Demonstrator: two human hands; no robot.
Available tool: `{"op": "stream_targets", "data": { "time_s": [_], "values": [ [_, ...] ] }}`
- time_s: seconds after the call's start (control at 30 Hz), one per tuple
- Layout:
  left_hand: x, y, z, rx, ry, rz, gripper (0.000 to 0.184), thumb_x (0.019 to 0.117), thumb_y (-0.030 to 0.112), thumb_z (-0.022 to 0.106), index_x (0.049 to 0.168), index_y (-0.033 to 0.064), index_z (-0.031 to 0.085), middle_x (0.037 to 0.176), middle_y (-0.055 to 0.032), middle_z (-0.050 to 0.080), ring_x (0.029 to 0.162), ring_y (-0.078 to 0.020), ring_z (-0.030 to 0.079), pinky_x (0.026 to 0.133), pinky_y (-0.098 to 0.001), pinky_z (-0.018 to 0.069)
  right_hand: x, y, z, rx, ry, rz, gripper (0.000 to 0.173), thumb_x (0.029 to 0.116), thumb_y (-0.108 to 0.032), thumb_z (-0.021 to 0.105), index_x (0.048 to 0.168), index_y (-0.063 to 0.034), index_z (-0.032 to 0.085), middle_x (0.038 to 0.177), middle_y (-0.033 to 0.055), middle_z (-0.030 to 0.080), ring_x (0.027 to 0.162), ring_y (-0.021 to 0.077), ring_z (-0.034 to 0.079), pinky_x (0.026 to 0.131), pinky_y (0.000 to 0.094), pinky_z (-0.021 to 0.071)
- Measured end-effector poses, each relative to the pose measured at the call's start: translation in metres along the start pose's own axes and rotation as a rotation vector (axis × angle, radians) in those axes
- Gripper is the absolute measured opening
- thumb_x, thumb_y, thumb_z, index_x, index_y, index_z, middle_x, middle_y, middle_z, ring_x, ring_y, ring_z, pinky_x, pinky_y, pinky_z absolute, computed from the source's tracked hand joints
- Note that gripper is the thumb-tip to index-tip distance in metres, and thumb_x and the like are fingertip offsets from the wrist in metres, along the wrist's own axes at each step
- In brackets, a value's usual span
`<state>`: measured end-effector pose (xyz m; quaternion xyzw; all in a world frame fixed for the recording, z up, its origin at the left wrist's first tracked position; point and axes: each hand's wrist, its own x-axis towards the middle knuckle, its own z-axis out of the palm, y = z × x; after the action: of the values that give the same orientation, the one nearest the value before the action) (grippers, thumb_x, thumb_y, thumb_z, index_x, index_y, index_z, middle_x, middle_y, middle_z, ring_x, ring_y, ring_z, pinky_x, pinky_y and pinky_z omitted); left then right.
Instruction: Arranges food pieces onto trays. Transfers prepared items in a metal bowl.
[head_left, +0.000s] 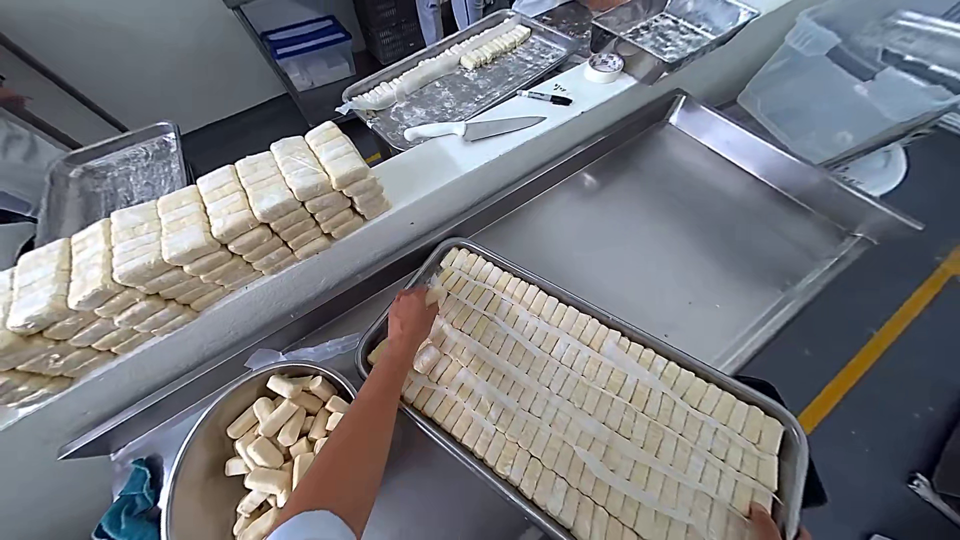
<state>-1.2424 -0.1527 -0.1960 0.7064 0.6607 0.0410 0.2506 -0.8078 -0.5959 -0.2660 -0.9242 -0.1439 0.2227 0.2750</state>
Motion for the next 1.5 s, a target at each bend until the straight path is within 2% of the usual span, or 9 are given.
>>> {"op": "stream_targets", "data": {
  "time_s": [0.23,0.33,0.5,0.67,0.87,1.03,1.23,1.4,1.5],
  "values": [
    [-0.168,0.024,0.017,-0.708,-0.275,0.044,0.046,0.0988,0.017,0.063,0.141,0.004,0.053,0.106,-0.0131,0.071,0.087,-0.0206,0.072,0.082,-0.0401,0.0609,-0.002,-0.03,-0.022,0.077,0.123,-0.474,0.066,0.0989,-0.018,0.061,0.146,0.0181,0.033,0.15,0.0413,0.036,0.14,0.0434,0.043,0.115,0.0446,0.0403],
    [-0.244,0.009,0.042,-1.104,-0.27,-0.115,0.046,0.0923,0.013,0.068,0.133,-0.0033,0.054,0.1,-0.01,0.069,0.074,-0.0155,0.067,0.069,-0.0327,0.0593,-0.018,-0.116,-0.005,0.143,-0.139,-0.786,0.051,0.0996,-0.018,0.059,0.135,0.0178,0.048,0.138,0.0388,0.051,0.127,0.0422,0.055,0.105,0.0495,0.0492],
    [-0.326,-0.011,0.056,-1.284,-0.18,-0.21,0.04,0.0944,0.007,0.064,0.132,-0.0041,0.057,0.108,-0.0103,0.07,0.078,-0.0138,0.068,0.07,-0.0299,0.0598,-0.107,-0.275,0.137,-0.106,-0.744,-1.174,0.035,0.0959,-0.013,0.068,0.129,-0.0012,0.065,0.133,0.0199,0.062,0.125,0.0335,0.06,0.105,0.0535,0.0513],
    [-0.374,-0.04,0.016,-1.151,0.181,-0.136,0.044,0.0967,0.008,0.061,0.138,-0.0052,0.055,0.116,-0.0101,0.07,0.086,-0.0136,0.07,0.075,-0.0302,0.0608,-0.168,-0.359,0.281,-0.531,-0.872,-1.563,0.074,0.08,0.003,0.077,0.149,-0.0063,0.051,0.156,0.0222,0.043,0.144,0.0434,0.04,0.114,0.0619,0.0375],
    [-0.415,-0.108,-0.034,-0.967,0.697,-0.161,0.047,0.0959,0.005,0.057,0.14,-0.0095,0.051,0.129,-0.0156,0.065,0.097,-0.0113,0.069,0.082,-0.0277,0.0589,-0.177,-0.374,0.318,-0.8,-0.715,-1.646,0.061,0.0793,-0.011,0.081,0.136,-0.003,0.061,0.135,0.0254,0.057,0.126,0.0459,0.053,0.098,0.0625,0.0468],
    [-0.394,-0.167,-0.064,-0.609,0.975,-0.083,0.041,0.0973,0.009,0.058,0.136,-0.0029,0.06,0.127,-0.0183,0.064,0.108,-0.0187,0.066,0.092,-0.0356,0.0568,-0.166,-0.367,0.282,-0.396,-0.7,-1.272,0.049,0.0841,-0.018,0.081,0.124,0.0014,0.061,0.125,0.0263,0.06,0.107,0.042,0.065,0.087,0.0615,0.0542],
    [-0.327,-0.215,-0.059,-0.374,0.518,-0.288,0.056,0.0976,0.011,0.066,0.151,0.0073,0.05,0.151,-0.0224,0.048,0.141,-0.0393,0.045,0.114,-0.0597,0.0388,-0.179,-0.351,0.291,-0.451,-0.787,-1.198,0.079,0.0831,-0.02,0.084,0.15,-0.0021,0.046,0.15,0.0276,0.045,0.13,0.0478,0.052,0.103,0.0648,0.0473],
    [-0.352,-0.241,-0.043,-0.48,0.711,-0.549,0.072,0.0951,0.015,0.068,0.156,-0.001,0.034,0.16,-0.0295,0.03,0.148,-0.045,0.031,0.118,-0.0616,0.0311,-0.192,-0.36,0.324,-0.618,-0.702,-1.197,0.087,0.0807,-0.021,0.085,0.155,-0.0062,0.041,0.141,0.0288,0.052,0.125,0.0494,0.055,0.095,0.0663,0.0507],
    [-0.355,-0.262,-0.01,-0.912,0.669,-0.665,0.069,0.0988,0.008,0.063,0.157,-0.0007,0.028,0.153,-0.0259,0.043,0.136,-0.0353,0.049,0.11,-0.0526,0.0439,-0.187,-0.366,0.331,-0.538,-0.773,-1.026,0.072,0.0839,-0.025,0.082,0.144,-0.001,0.051,0.13,0.0304,0.06,0.12,0.0485,0.059,0.097,0.0676,0.0475]
  ]
}}
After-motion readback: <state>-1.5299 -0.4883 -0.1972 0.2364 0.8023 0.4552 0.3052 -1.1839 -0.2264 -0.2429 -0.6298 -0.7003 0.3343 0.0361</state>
